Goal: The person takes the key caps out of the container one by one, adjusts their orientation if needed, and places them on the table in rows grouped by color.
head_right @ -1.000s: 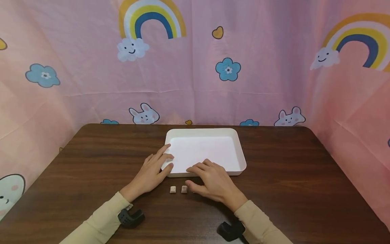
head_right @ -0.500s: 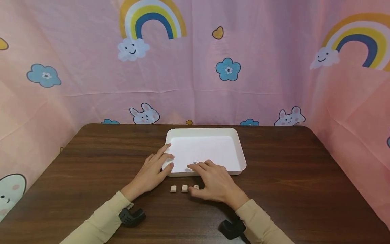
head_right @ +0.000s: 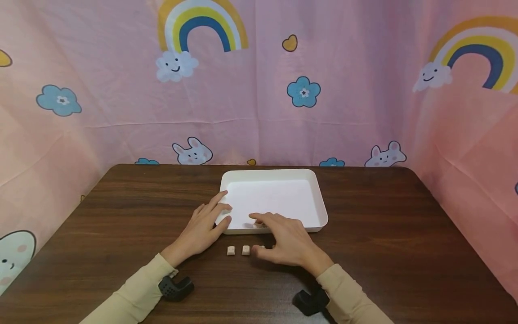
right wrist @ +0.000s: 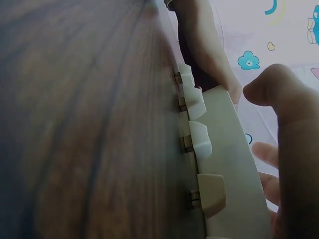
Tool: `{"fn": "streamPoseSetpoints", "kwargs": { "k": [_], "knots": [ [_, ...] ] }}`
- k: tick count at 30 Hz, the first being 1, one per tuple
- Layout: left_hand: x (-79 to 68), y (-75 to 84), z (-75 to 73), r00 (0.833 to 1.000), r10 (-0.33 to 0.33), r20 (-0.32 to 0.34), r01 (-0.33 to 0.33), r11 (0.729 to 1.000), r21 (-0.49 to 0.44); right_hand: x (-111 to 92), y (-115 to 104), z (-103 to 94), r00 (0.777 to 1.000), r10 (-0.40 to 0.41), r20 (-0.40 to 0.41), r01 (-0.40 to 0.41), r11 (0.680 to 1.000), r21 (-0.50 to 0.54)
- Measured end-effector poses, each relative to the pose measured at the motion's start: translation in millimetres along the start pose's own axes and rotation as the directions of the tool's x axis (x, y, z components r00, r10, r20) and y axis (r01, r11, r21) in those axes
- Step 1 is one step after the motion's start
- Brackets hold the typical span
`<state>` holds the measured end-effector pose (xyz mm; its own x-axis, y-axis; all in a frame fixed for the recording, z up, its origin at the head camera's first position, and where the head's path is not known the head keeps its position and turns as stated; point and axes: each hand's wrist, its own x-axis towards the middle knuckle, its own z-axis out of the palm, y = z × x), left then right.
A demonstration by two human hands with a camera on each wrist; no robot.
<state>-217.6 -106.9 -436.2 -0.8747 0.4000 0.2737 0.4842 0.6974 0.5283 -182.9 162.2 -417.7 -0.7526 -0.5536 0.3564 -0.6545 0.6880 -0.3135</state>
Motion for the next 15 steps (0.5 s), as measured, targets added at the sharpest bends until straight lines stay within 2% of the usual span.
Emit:
{"fn": "streamPoseSetpoints", "kwargs": {
  "k": [15],
  "knots": [
    [-0.1,-0.9,0.6,1.000,0.007,0.002,-0.007,1.000,0.003,-1.7,5.5,0.6,0.997,-0.034,-0.070,0.042,0.992,0.117]
  ]
}}
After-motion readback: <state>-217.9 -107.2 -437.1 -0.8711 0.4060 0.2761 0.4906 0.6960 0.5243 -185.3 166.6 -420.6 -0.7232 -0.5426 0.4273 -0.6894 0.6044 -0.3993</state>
